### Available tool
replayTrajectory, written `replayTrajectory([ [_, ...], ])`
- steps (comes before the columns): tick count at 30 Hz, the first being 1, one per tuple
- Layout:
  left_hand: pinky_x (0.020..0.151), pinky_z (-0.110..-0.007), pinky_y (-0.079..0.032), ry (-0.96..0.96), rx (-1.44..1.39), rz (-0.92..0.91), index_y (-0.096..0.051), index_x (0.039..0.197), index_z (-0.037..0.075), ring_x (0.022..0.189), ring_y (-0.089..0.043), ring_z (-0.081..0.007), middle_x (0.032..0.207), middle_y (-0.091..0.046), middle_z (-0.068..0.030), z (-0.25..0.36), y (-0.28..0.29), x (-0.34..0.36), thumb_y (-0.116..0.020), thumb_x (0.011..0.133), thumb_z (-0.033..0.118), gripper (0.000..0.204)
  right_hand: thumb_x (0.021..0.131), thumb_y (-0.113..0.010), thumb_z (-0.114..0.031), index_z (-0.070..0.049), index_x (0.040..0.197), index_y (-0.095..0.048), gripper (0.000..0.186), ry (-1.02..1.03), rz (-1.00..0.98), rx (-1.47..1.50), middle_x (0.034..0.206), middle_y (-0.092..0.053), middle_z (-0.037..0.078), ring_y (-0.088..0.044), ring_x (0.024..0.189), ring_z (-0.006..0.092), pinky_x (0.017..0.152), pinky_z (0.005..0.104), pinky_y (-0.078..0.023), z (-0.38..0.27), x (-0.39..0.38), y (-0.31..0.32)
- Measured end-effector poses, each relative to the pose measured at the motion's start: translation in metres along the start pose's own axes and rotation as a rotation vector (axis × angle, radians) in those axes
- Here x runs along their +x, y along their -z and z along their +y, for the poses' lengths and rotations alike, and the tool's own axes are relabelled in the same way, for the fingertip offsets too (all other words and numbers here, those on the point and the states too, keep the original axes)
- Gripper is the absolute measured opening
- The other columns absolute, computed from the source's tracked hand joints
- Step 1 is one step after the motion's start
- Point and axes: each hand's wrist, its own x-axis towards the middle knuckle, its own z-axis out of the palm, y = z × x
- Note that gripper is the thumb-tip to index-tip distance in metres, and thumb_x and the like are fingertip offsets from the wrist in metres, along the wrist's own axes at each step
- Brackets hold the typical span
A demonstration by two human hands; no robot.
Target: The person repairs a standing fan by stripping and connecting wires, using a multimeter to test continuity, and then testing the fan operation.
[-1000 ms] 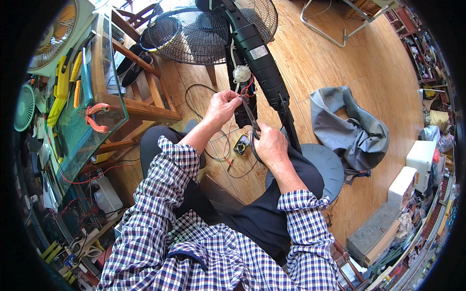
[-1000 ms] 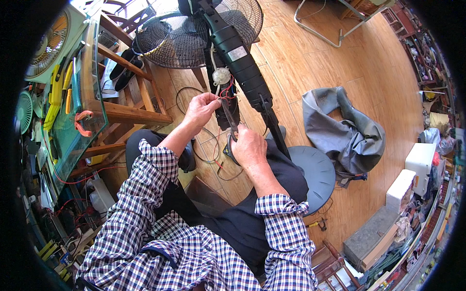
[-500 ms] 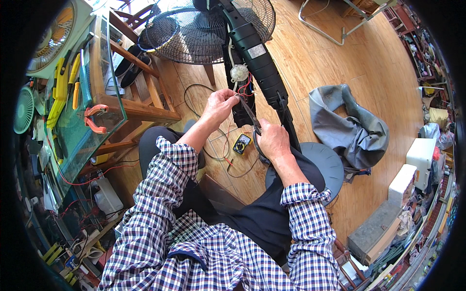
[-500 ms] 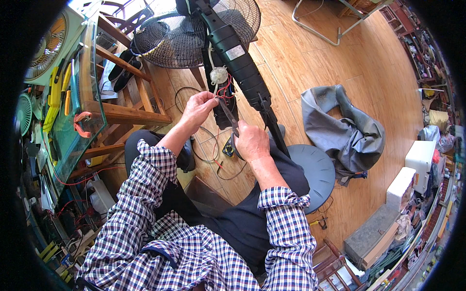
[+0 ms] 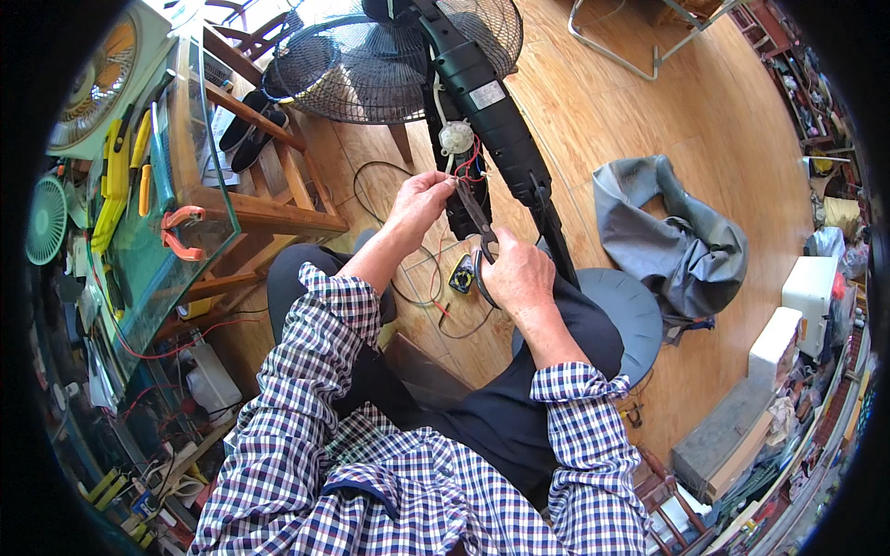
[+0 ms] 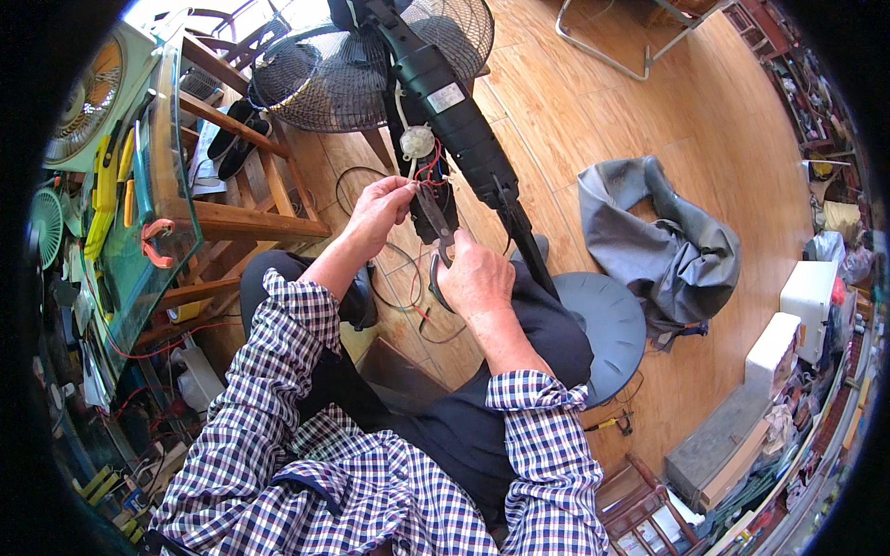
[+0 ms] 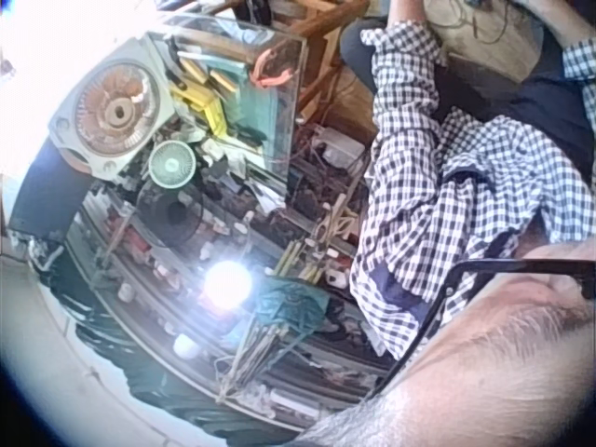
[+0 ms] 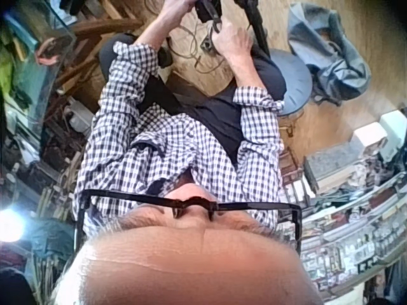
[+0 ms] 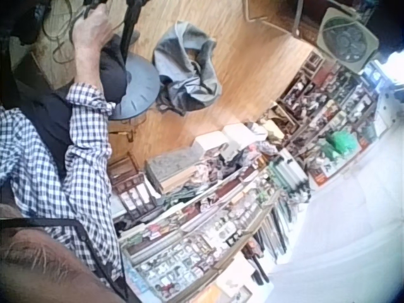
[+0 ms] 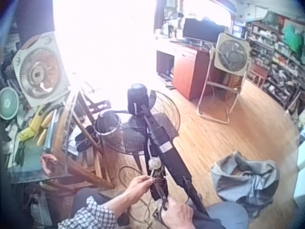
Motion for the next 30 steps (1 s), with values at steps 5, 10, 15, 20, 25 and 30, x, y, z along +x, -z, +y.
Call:
replayTrajectory([
  [5,0.055,-0.022,-0.036,0.017,-0.039,-0.012,-0.068,0.101,0.005,0.06,-0.044,-0.005,0.072,-0.054,0.0059,-0.004,0.002,0.004,-0.066,0.101,0.017,0.012,0.092,-0.071,-0.038,-0.009,0.121,-0.07,0.041,-0.014,-0.034,0.005,0.093,-0.075,0.022,-0.073,0.09,0.0418,0.081,0.0515,-0.057,0.004,0.003,-0.003],
  [10,0.054,-0.02,-0.032,0.023,-0.05,-0.019,-0.07,0.101,0.008,0.062,-0.041,-0.0021,0.074,-0.054,0.0087,-0.004,0.0,0.003,-0.066,0.101,0.018,0.01,0.09,-0.072,-0.035,-0.005,0.105,-0.068,0.034,-0.004,0.019,0.045,0.086,-0.073,0.022,-0.073,0.087,0.043,0.078,0.0532,-0.057,0.007,0.004,-0.009],
  [15,0.055,-0.021,-0.034,0.007,-0.005,-0.015,-0.069,0.102,0.008,0.063,-0.043,-0.0026,0.074,-0.054,0.0084,-0.003,0.0,0.002,-0.066,0.1,0.017,0.01,0.09,-0.072,-0.036,-0.006,0.104,-0.069,0.033,-0.017,0.024,0.091,0.088,-0.074,0.022,-0.073,0.089,0.0426,0.079,0.0529,-0.057,0.006,0.007,-0.011],
  [20,0.056,-0.022,-0.035,-0.027,0.043,-0.021,-0.067,0.098,0.005,0.061,-0.045,-0.0054,0.072,-0.054,0.0052,-0.004,0.0,0.002,-0.064,0.103,0.019,0.014,0.089,-0.073,-0.038,-0.007,0.102,-0.07,0.033,0.002,0.021,0.108,0.09,-0.074,0.022,-0.072,0.091,0.042,0.08,0.0531,-0.056,0.007,0.007,-0.011],
  [25,0.056,-0.024,-0.036,-0.015,-0.036,-0.025,-0.065,0.094,0.003,0.06,-0.045,-0.007,0.069,-0.052,0.0035,-0.003,0.001,0.005,-0.06,0.104,0.026,0.026,0.09,-0.072,-0.039,-0.007,0.101,-0.07,0.034,0.016,-0.006,0.055,0.09,-0.074,0.022,-0.072,0.091,0.0425,0.08,0.0533,-0.056,0.005,0.007,-0.009],
  [30,0.056,-0.024,-0.036,-0.028,-0.002,-0.017,-0.064,0.092,0.003,0.06,-0.043,-0.008,0.069,-0.052,0.0027,-0.005,0.003,0.008,-0.058,0.107,0.029,0.03,0.091,-0.071,-0.039,-0.007,0.1,-0.07,0.034,0.035,-0.013,0.06,0.089,-0.073,0.023,-0.072,0.091,0.0432,0.079,0.0544,-0.056,0.006,0.007,-0.011],
])
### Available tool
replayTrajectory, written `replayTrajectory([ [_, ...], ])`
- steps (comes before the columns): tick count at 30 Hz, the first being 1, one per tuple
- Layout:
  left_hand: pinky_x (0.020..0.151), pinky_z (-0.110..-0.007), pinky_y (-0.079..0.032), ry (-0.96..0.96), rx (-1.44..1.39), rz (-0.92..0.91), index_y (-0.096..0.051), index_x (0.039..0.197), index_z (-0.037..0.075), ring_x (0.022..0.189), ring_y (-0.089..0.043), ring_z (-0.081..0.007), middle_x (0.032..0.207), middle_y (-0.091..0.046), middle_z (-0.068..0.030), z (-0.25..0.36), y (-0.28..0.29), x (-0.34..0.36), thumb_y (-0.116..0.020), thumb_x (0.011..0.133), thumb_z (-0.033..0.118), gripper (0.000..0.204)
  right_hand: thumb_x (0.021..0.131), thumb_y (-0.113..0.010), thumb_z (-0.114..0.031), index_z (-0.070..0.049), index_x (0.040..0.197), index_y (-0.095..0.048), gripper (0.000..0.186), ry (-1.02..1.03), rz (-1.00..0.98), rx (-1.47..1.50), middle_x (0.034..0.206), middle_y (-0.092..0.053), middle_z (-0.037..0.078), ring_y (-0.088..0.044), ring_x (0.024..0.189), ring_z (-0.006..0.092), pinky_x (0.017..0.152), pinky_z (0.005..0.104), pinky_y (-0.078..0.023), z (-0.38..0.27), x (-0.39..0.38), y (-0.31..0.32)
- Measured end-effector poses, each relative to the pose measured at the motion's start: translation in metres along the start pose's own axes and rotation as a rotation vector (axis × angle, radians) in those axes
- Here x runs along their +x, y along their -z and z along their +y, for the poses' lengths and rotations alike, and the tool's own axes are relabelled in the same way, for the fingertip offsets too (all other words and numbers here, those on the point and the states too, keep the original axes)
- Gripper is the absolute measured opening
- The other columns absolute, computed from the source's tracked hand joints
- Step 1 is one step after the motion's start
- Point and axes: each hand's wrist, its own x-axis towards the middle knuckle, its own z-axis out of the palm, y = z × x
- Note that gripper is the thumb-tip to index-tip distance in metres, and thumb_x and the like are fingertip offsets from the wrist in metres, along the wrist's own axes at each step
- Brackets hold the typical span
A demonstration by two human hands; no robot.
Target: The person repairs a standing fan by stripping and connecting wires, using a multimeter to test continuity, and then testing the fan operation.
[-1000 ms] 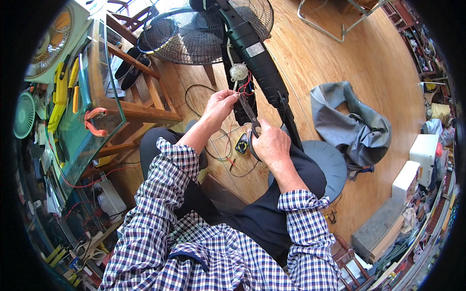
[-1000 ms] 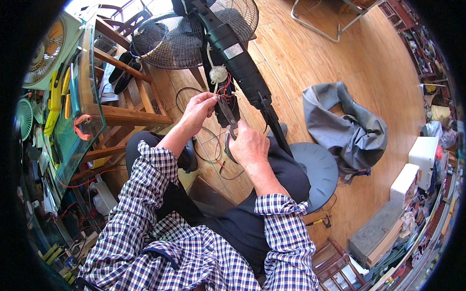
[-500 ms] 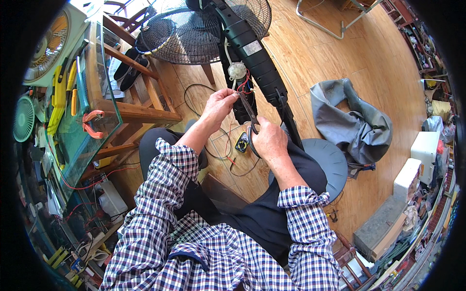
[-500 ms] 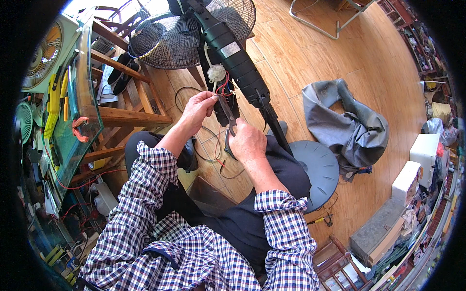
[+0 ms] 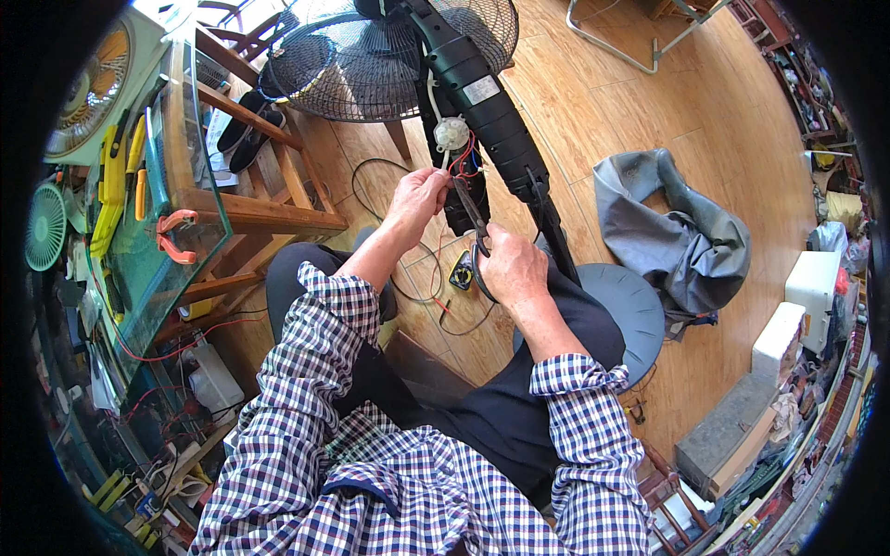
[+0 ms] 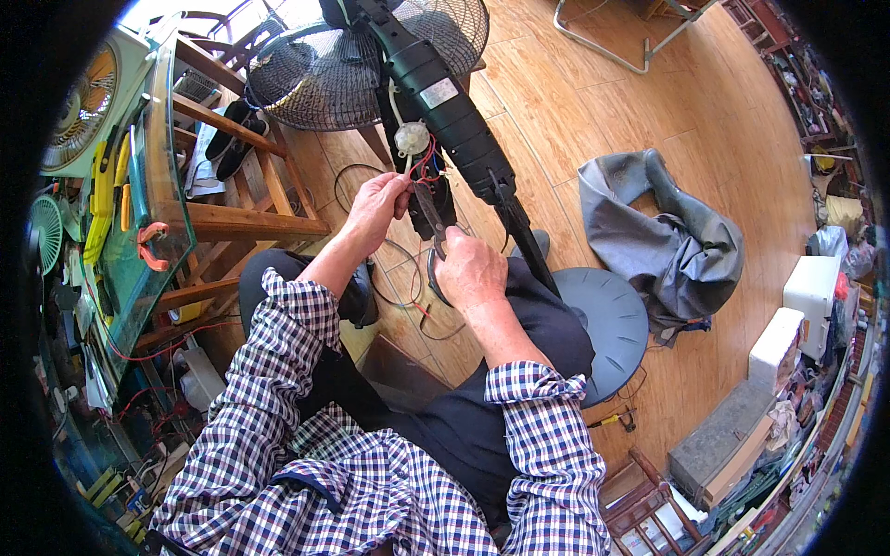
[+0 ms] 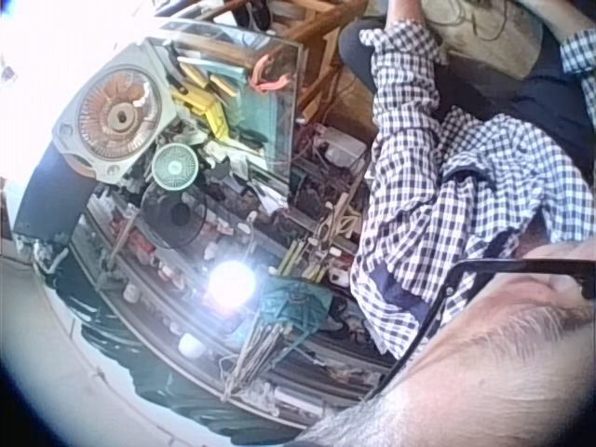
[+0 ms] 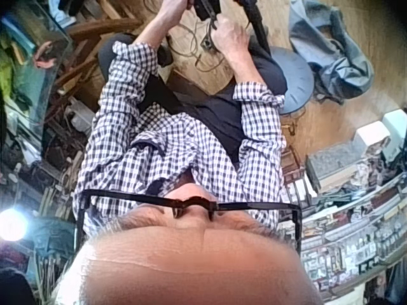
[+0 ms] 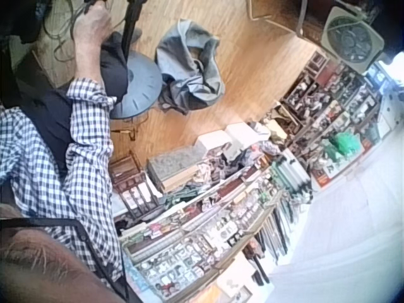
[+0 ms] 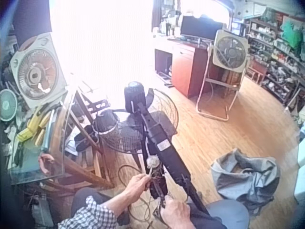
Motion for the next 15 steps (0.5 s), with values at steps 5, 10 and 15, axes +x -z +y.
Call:
replayTrajectory([
  [5,0.057,-0.024,-0.035,-0.043,0.016,-0.011,-0.063,0.094,0.003,0.06,-0.042,-0.0078,0.069,-0.051,0.0028,-0.003,-0.001,-0.001,-0.057,0.109,0.03,0.031,0.092,-0.067,-0.035,-0.006,0.097,-0.069,0.03,0.02,-0.011,-0.037,0.086,-0.073,0.023,-0.072,0.088,0.0437,0.078,0.0549,-0.055,-0.002,0.001,0.003],
  [10,0.057,-0.024,-0.035,-0.048,0.041,-0.019,-0.063,0.096,0.003,0.061,-0.041,-0.0072,0.07,-0.05,0.0036,-0.003,-0.001,-0.001,-0.056,0.11,0.031,0.032,0.093,-0.062,-0.03,-0.006,0.097,-0.069,0.026,0.033,-0.019,-0.113,0.083,-0.073,0.023,-0.072,0.084,0.0438,0.076,0.0556,-0.056,-0.003,0.005,0.006],
  [15,0.057,-0.024,-0.034,-0.043,0.08,-0.002,-0.063,0.097,0.003,0.061,-0.041,-0.0066,0.07,-0.049,0.0044,-0.003,-0.002,0.0,-0.055,0.11,0.03,0.031,0.093,-0.062,-0.027,-0.006,0.098,-0.07,0.023,0.022,-0.022,-0.093,0.083,-0.072,0.024,-0.072,0.083,0.0442,0.074,0.0558,-0.056,0.004,0.007,-0.004],
])
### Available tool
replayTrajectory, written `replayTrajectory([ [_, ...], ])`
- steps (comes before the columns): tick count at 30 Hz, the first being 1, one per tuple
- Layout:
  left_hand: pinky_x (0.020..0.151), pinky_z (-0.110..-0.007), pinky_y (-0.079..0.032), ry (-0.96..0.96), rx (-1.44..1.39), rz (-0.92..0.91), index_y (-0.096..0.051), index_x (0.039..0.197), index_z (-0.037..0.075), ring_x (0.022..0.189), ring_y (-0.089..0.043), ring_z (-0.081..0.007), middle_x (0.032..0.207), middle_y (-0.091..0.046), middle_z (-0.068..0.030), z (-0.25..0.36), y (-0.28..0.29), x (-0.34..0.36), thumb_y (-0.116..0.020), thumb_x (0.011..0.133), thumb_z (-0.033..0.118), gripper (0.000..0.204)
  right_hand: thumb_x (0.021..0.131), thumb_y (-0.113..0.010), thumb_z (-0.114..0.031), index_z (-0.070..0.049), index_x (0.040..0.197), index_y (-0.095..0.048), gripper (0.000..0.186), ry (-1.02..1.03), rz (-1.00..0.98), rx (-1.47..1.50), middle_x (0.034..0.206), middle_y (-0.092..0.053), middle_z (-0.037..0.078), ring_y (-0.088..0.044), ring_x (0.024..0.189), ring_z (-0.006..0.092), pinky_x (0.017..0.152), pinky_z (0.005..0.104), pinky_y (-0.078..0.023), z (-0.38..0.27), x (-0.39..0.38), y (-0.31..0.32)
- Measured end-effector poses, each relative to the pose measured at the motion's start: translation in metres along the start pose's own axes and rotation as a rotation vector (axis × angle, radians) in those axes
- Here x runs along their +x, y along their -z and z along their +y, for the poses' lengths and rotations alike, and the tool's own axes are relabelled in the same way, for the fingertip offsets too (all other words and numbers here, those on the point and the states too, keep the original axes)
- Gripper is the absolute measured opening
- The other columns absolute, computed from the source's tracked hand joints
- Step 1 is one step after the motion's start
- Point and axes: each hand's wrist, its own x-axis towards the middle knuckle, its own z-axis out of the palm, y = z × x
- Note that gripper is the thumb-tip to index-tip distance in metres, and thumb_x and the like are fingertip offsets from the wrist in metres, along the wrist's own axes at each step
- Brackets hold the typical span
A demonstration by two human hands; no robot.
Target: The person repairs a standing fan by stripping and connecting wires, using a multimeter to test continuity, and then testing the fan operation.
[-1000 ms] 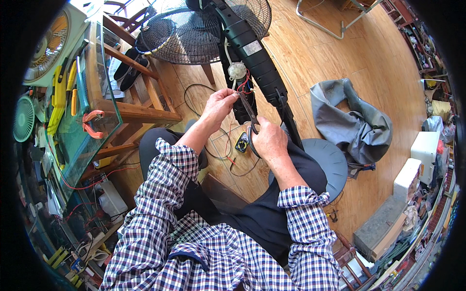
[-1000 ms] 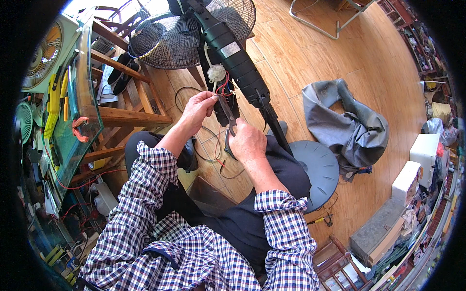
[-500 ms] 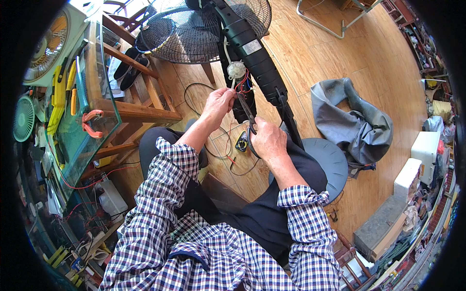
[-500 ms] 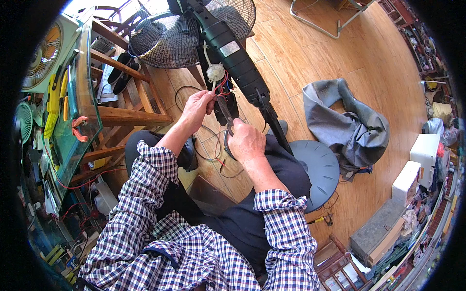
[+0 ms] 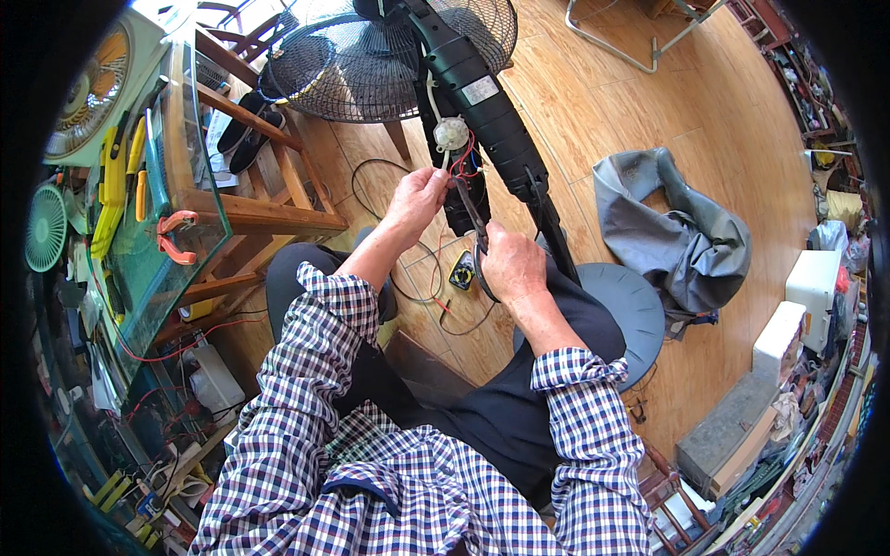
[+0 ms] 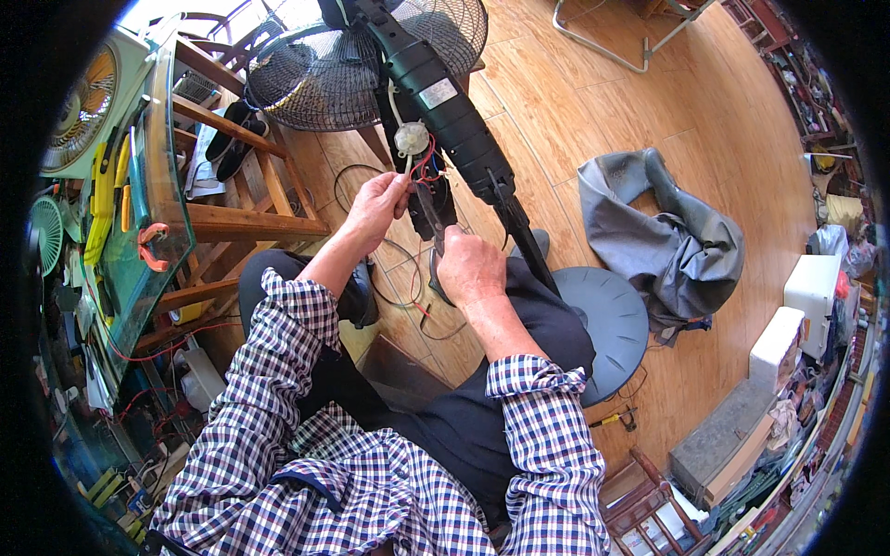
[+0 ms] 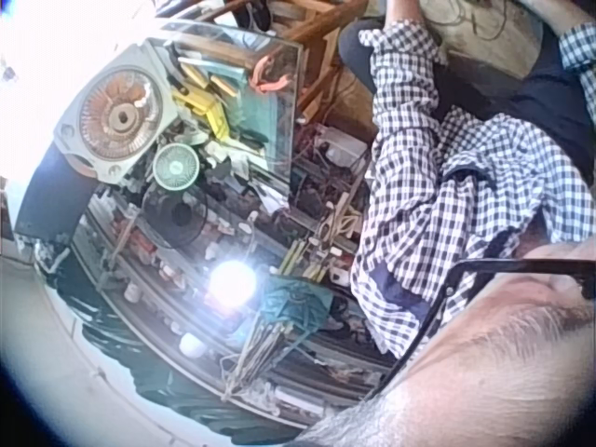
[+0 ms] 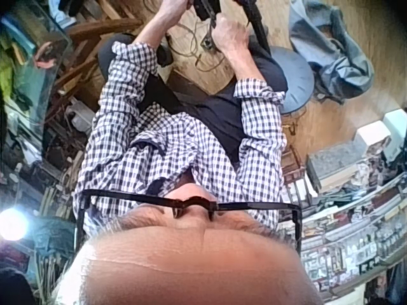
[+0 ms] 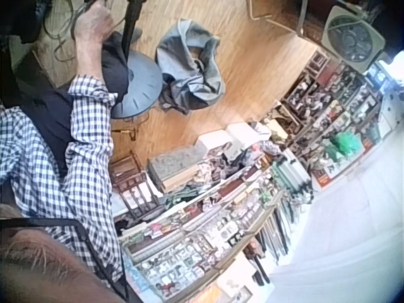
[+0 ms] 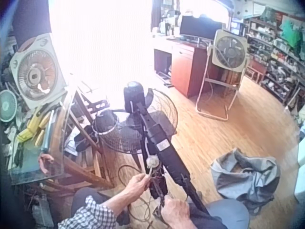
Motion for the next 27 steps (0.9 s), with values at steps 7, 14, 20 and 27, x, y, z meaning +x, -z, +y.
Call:
replayTrajectory([
  [7,0.056,-0.023,-0.033,-0.009,-0.008,0.01,-0.064,0.098,0.003,0.061,-0.039,-0.006,0.069,-0.048,0.0056,0.0,0.0,-0.002,-0.055,0.11,0.03,0.03,0.094,-0.07,-0.036,-0.004,0.098,-0.068,0.032,-0.115,0.075,0.347,0.085,-0.073,0.023,-0.072,0.086,0.0425,0.075,0.0525,-0.055,0.006,0.001,-0.003],
  [14,0.063,-0.024,-0.043,-0.138,0.375,0.069,-0.068,0.101,0.001,0.068,-0.054,-0.0089,0.078,-0.061,0.0039,0.002,0.003,-0.001,-0.069,0.101,0.032,0.031,0.092,-0.076,-0.034,0.003,0.091,-0.069,0.038,-0.074,0.209,0.553,0.07,-0.067,0.019,-0.069,0.066,0.0303,0.065,0.0406,-0.053,0.005,0.009,0.003],
  [20,0.066,-0.031,-0.051,-0.291,0.659,0.16,-0.072,0.099,0.001,0.071,-0.063,-0.0146,0.08,-0.069,-0.0073,0.011,0.0,-0.012,-0.074,0.091,0.019,0.021,0.092,-0.078,-0.035,0.002,0.09,-0.069,0.038,-0.086,0.195,0.572,0.069,-0.067,0.017,-0.067,0.064,0.0269,0.064,0.0385,-0.052,0.004,0.014,0.002],
  [27,0.076,-0.042,-0.055,-0.564,0.933,0.377,-0.072,0.096,0.002,0.086,-0.067,-0.0377,0.094,-0.066,-0.0173,0.007,-0.002,-0.015,-0.069,0.092,0.016,0.015,0.092,-0.076,-0.034,0.0,0.089,-0.067,0.035,-0.105,0.153,0.566,0.079,-0.071,0.021,-0.071,0.077,0.0397,0.07,0.0466,-0.054,0.001,0.015,0.004],
])
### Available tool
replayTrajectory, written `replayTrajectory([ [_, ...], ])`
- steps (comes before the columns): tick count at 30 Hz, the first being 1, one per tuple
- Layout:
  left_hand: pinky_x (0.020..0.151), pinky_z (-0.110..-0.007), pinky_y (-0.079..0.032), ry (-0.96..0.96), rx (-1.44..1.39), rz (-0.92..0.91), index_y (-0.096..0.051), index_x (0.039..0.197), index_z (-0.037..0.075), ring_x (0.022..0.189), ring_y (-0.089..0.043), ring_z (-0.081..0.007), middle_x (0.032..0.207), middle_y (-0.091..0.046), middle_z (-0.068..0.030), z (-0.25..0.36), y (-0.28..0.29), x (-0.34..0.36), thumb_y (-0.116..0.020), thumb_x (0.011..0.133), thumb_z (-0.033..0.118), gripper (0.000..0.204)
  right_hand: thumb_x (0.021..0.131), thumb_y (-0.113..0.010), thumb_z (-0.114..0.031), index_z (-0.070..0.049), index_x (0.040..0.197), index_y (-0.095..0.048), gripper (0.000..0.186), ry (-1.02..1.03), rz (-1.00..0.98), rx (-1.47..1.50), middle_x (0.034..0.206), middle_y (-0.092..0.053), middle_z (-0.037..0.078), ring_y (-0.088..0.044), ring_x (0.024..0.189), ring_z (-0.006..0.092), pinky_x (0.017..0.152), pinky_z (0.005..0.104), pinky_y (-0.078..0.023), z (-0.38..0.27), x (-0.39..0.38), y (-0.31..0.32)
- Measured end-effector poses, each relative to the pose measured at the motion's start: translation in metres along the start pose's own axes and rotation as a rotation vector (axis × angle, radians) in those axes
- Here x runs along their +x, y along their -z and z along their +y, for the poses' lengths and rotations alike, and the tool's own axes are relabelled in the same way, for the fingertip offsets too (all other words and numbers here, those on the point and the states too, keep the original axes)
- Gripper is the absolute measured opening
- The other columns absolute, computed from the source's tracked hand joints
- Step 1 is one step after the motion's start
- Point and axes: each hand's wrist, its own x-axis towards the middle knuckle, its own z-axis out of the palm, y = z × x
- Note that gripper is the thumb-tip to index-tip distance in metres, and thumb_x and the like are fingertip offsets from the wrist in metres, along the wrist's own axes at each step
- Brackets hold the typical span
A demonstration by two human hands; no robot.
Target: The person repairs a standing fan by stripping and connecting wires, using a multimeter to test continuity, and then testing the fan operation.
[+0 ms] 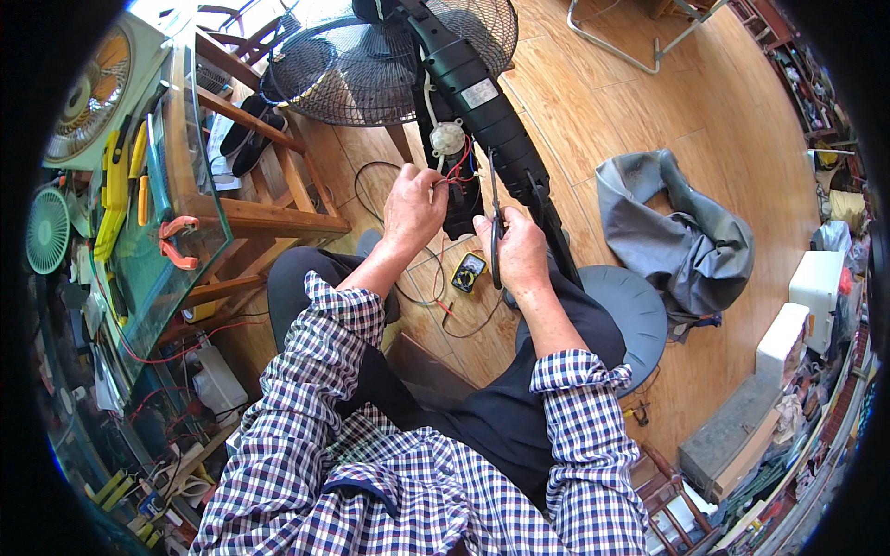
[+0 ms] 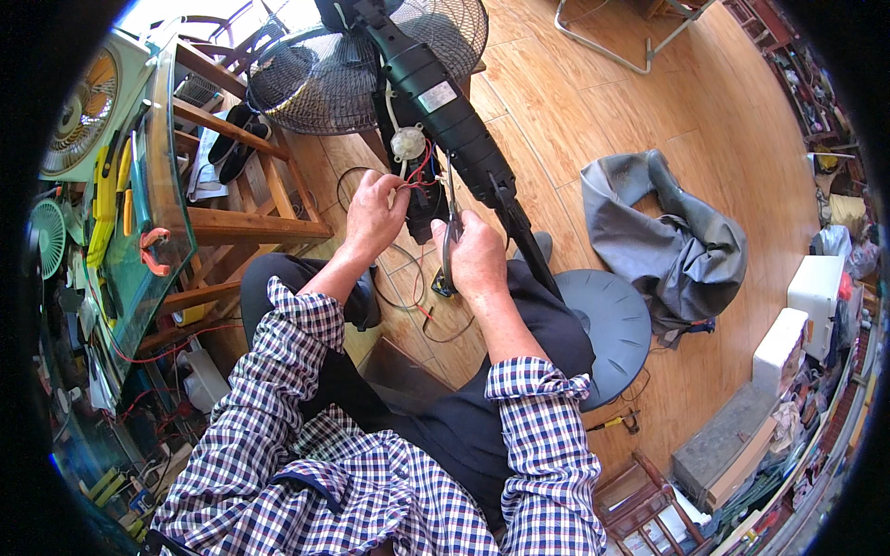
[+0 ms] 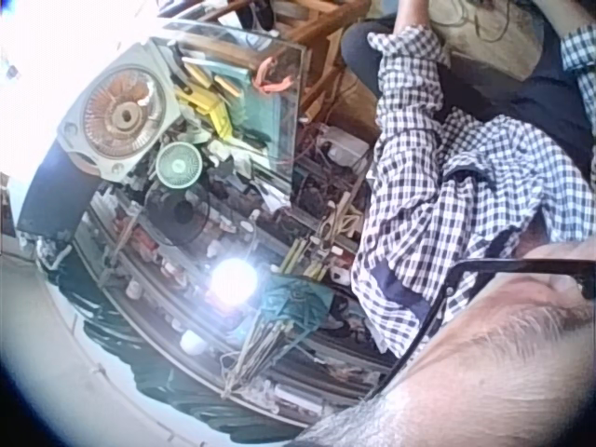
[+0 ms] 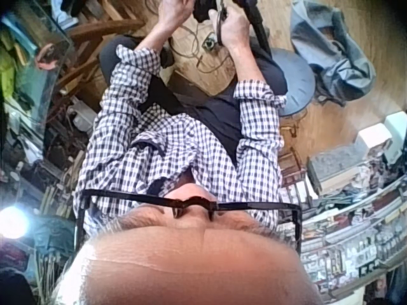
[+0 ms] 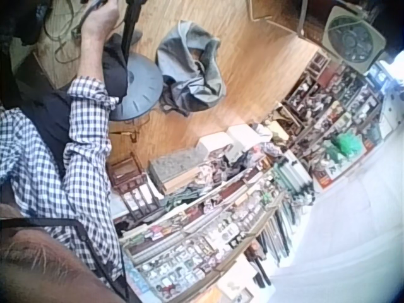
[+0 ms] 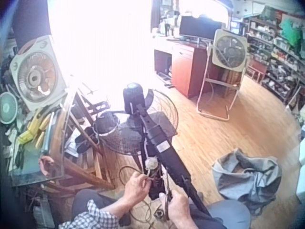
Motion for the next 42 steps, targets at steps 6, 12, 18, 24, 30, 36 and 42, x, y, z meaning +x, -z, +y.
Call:
replayTrajectory([
  [6,0.07,-0.036,-0.052,0.209,-0.343,-0.138,-0.072,0.103,0.003,0.079,-0.065,-0.0231,0.09,-0.064,-0.0093,-0.011,-0.006,0.005,-0.075,0.091,0.015,0.017,0.091,-0.076,-0.036,-0.001,0.09,-0.068,0.036,0.014,-0.005,-0.023,0.081,-0.072,0.021,-0.071,0.079,0.04,0.071,0.048,-0.054,0.0,0.0,-0.001],
  [12,0.062,-0.025,-0.044,0.591,-1.206,-0.258,-0.07,0.098,0.006,0.068,-0.054,-0.0089,0.081,-0.062,0.0011,-0.017,0.001,0.006,-0.074,0.09,0.007,0.008,0.092,-0.078,-0.031,0.003,0.091,-0.068,0.035,0.044,0.042,-0.038,0.074,-0.069,0.017,-0.067,0.068,0.0271,0.068,0.0386,-0.053,-0.006,-0.001,0.001],
  [18,0.062,-0.024,-0.043,0.591,-1.456,-0.194,-0.066,0.083,0.0,0.064,-0.053,-0.0101,0.07,-0.062,-0.0058,0.007,0.031,0.012,-0.053,0.084,0.001,0.013,0.091,-0.08,-0.032,0.001,0.092,-0.069,0.035,0.098,0.156,-0.014,0.065,-0.064,0.014,-0.06,0.057,0.0229,0.059,0.0363,-0.05,-0.008,0.001,0.005],
  [24,0.075,-0.026,-0.05,0.341,-1.096,-0.487,-0.07,0.096,0.0,0.078,-0.062,-0.011,0.085,-0.07,-0.0049,-0.004,0.052,-0.005,-0.065,0.093,0.013,0.014,0.088,-0.083,-0.038,-0.001,0.097,-0.07,0.04,0.312,0.261,-0.069,0.068,-0.067,0.013,-0.064,0.058,0.0289,0.058,0.0384,-0.052,-0.024,0.0,0.003],
  [30,0.092,-0.033,-0.052,0.208,-0.853,-0.422,-0.064,0.122,-0.001,0.102,-0.064,-0.0218,0.11,-0.067,-0.0105,0.038,0.073,-0.034,-0.062,0.1,0.018,0.029,0.086,-0.077,-0.023,-0.007,0.126,-0.064,0.045,0.564,0.234,-0.197,0.094,-0.073,0.017,-0.072,0.086,0.0384,0.07,0.0475,-0.057,-0.028,-0.005,-0.035],
  [36,0.095,-0.038,-0.051,0.064,-0.423,0.053,-0.059,0.126,-0.003,0.11,-0.063,-0.0346,0.12,-0.062,-0.02,0.066,0.079,-0.068,-0.052,0.104,0.011,0.027,0.088,-0.074,-0.009,-0.002,0.138,-0.058,0.053,0.781,0.02,0.075,0.111,-0.073,0.021,-0.074,0.095,0.0367,0.078,0.0424,-0.06,-0.036,-0.015,-0.043],
  [42,0.073,-0.035,-0.055,0.184,-0.428,0.206,-0.061,0.114,-0.002,0.087,-0.071,-0.0238,0.098,-0.065,-0.0138,0.045,0.138,-0.049,-0.049,0.108,0.01,0.018,0.095,-0.069,-0.004,0.001,0.14,-0.057,0.046,0.703,0.051,0.548,0.111,-0.074,0.014,-0.074,0.091,0.0185,0.071,0.0283,-0.058,-0.038,0.0,-0.045],
])
